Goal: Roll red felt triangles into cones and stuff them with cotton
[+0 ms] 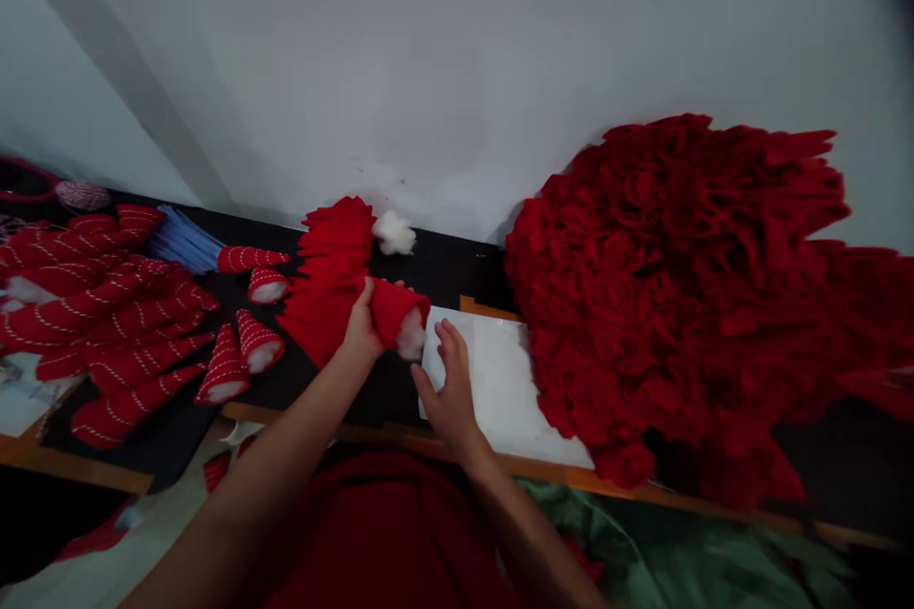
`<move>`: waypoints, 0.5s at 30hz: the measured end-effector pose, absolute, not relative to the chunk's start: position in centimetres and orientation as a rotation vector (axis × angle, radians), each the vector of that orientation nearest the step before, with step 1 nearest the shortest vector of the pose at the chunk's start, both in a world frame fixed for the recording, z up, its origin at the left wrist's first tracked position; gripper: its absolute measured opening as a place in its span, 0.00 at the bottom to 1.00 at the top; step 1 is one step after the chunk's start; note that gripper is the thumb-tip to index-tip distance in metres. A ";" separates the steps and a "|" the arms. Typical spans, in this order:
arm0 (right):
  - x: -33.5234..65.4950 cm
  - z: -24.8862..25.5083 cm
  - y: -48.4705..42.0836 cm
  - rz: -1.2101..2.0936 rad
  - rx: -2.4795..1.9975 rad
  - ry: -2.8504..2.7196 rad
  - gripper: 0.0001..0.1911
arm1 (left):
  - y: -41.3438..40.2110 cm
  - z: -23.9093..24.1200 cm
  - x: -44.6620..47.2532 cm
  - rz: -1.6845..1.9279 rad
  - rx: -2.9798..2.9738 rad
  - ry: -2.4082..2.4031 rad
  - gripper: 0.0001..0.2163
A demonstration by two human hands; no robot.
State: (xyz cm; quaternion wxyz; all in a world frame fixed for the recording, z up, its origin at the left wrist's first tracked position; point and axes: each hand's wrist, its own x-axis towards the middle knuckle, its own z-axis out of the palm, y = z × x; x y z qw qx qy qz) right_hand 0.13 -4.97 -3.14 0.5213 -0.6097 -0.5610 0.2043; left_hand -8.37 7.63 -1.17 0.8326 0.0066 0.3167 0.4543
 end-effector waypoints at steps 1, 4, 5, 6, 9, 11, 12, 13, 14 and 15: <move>-0.3 -3.5 -5.0 0.593 -1.443 -1.216 0.31 | 7.9 -1.1 -8.3 0.961 0.002 0.669 0.11; -1.3 -3.9 -4.0 0.826 -1.314 -0.951 0.32 | 8.1 -1.0 -7.8 0.948 0.006 0.640 0.11; -1.4 -3.7 -3.6 0.839 -1.306 -0.897 0.30 | 8.1 -1.0 -7.5 0.942 0.015 0.628 0.11; -1.2 -3.5 -3.2 0.817 -1.328 -0.867 0.26 | 8.1 -1.0 -7.3 0.937 0.027 0.618 0.11; 0.1 -2.4 -2.2 0.566 -1.496 -0.924 0.14 | 8.0 -0.9 -6.5 0.933 0.075 0.601 0.11; 1.1 -1.8 -1.7 0.328 -1.589 -1.079 0.11 | 7.7 -0.6 -5.9 0.933 0.110 0.584 0.11; 1.4 -1.6 -1.4 0.222 -1.609 -1.162 0.11 | 7.5 -0.4 -5.5 0.931 0.123 0.573 0.11; 1.7 -1.5 -1.1 0.144 -1.616 -1.233 0.12 | 7.2 -0.2 -5.2 0.927 0.134 0.562 0.12; 1.9 -1.5 -0.7 0.100 -1.613 -1.283 0.14 | 6.9 0.0 -4.8 0.918 0.143 0.550 0.12; 2.0 -1.6 -0.4 0.080 -1.602 -1.317 0.16 | 6.7 0.2 -4.5 0.909 0.148 0.543 0.13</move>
